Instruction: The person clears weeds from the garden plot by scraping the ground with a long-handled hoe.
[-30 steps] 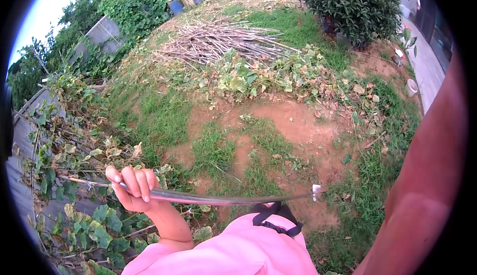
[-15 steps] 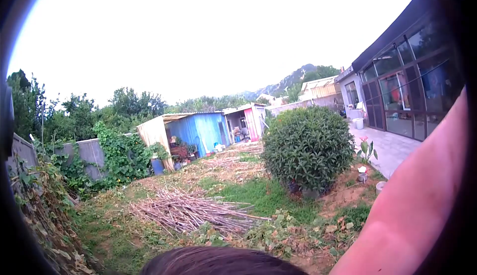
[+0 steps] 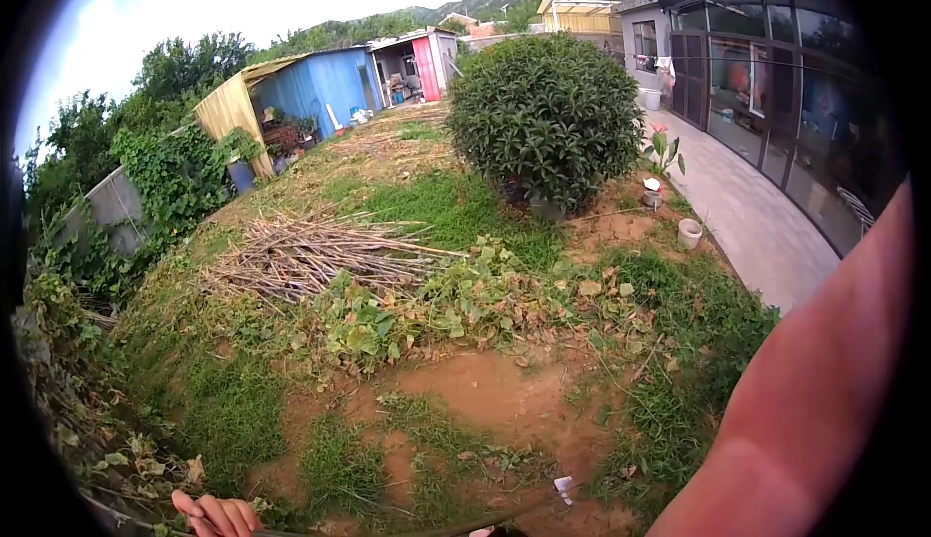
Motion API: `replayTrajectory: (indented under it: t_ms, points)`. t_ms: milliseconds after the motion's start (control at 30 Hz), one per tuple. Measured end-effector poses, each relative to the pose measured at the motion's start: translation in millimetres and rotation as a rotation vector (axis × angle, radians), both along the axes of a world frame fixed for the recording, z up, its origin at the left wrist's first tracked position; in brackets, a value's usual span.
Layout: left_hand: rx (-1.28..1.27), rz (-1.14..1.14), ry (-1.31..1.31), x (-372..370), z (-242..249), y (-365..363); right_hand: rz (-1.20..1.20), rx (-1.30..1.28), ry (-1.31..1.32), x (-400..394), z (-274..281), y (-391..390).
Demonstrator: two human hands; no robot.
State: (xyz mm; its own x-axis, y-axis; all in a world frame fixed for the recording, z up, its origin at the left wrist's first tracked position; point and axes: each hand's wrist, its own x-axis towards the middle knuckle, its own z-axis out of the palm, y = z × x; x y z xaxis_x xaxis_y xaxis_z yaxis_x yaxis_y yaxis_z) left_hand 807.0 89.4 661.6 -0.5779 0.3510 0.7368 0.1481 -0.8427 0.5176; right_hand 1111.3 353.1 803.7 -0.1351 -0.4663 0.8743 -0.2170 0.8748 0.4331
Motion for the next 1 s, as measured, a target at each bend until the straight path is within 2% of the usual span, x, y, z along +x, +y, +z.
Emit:
replayTrajectory:
  t_ms: [100,167,300,500,633,700,767,800,833,867,900,933,967,1000]
  points:
    - [0.014,-0.018,0.039,0,-1,2,0.009,-0.020,-0.016,-2,-10,8]
    - [0.004,0.143,0.046,-7,-15,-5,0.013,-0.024,-0.031,-5,-17,11]
    - [0.042,0.139,0.052,-2,-13,-1,0.041,-0.046,-0.051,-12,-32,15]
    - [0.053,-0.001,0.098,-5,-12,0,0.092,-0.063,-0.054,-21,-35,19]
    - [0.063,-0.026,0.090,-9,-15,3,0.107,-0.164,0.024,-22,-58,20]
    - [0.058,-0.024,0.086,-13,-16,-2,0.044,-0.460,0.119,-23,-101,28]
    - [0.069,-0.021,0.070,-17,-18,-3,-0.143,-1.086,0.083,-27,-184,37]
    - [0.070,-0.015,0.061,-19,-19,-4,-0.283,-1.477,-0.113,-29,-231,37]
    - [0.066,-0.012,0.054,-19,-20,-4,-0.377,-1.759,-0.326,-26,-290,40]
    - [0.063,-0.012,0.057,-20,-21,-4,-0.285,-2.048,-0.374,-12,-370,37]
    - [0.061,-0.016,0.060,-22,-21,-4,-0.275,-2.141,-0.421,3,-441,19]
    - [0.061,-0.022,0.064,-23,-21,-2,-0.400,-2.094,-0.555,25,-518,-1]
    - [0.063,-0.011,0.050,-24,-21,0,-0.671,-1.992,-0.826,47,-563,-27]
    - [0.063,0.001,0.035,-23,-21,2,-0.754,-1.912,-0.968,63,-584,-57]
